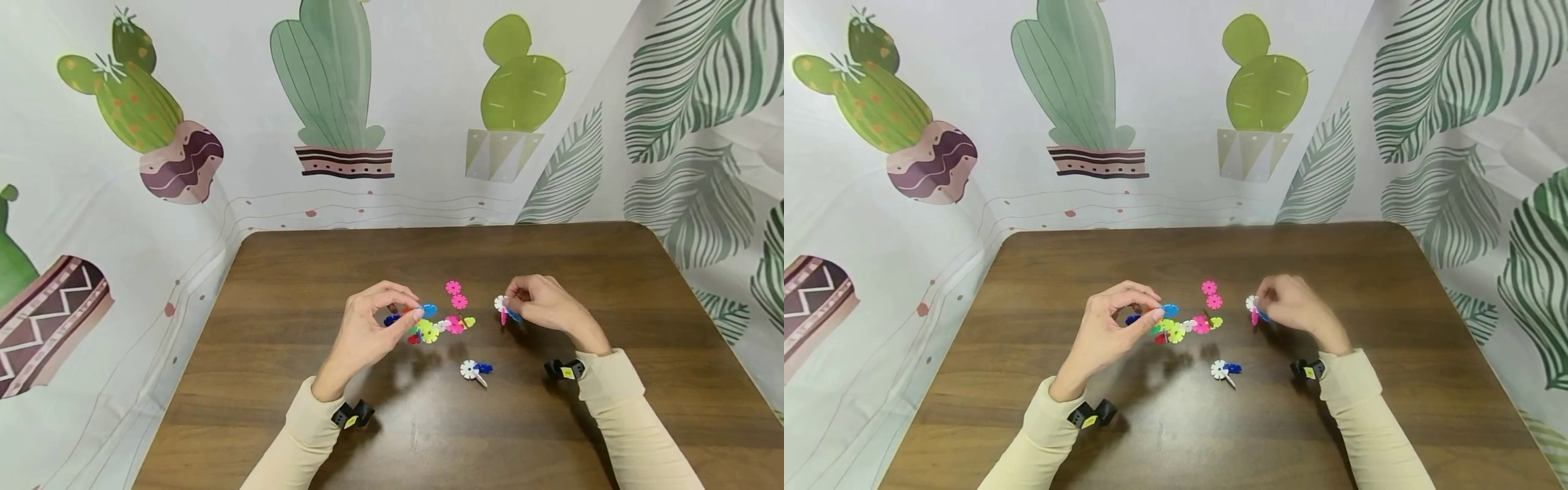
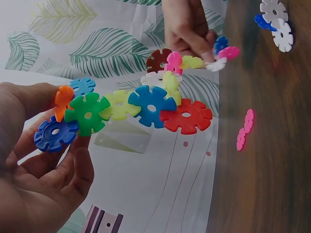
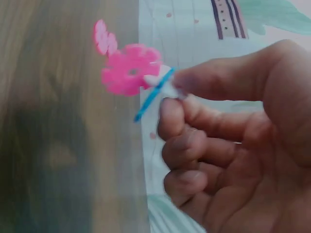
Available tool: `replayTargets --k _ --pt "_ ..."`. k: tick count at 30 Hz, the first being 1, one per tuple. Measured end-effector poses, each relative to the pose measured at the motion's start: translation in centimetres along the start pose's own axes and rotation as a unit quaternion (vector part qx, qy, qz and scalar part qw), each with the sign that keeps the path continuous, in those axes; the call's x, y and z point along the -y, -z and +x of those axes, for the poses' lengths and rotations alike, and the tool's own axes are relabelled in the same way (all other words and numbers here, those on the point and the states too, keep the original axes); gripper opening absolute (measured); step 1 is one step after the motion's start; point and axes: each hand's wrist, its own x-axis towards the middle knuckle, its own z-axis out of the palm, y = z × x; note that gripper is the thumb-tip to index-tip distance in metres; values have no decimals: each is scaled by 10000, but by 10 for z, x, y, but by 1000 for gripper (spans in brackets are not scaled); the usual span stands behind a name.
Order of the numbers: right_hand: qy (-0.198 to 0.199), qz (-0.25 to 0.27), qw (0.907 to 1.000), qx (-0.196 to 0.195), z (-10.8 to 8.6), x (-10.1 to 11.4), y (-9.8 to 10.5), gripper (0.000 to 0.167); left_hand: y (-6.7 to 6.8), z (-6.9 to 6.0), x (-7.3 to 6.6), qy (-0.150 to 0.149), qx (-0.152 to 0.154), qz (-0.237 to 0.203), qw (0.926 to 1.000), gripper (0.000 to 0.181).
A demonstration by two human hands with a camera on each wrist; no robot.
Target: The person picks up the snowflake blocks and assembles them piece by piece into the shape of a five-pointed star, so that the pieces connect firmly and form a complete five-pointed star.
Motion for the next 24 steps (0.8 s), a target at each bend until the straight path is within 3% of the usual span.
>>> replayTargets --k 5,12,20,24 --pt "449 316 9962 -673 -3 14 0 4 0 0 0 21 -7 -31 10000 5" --pt "927 893 9825 -1345 -10 38 1 9 -1 0 1 46 52 -95 9999 4" --pt "1572 2107 9548 -1391 -23 67 -1 17 -2 0 1 43 129 -56 9999 4" --pt "1973 2394 9414 -1320 -26 78 -4 24 -2 0 1 33 182 -48 9998 4"
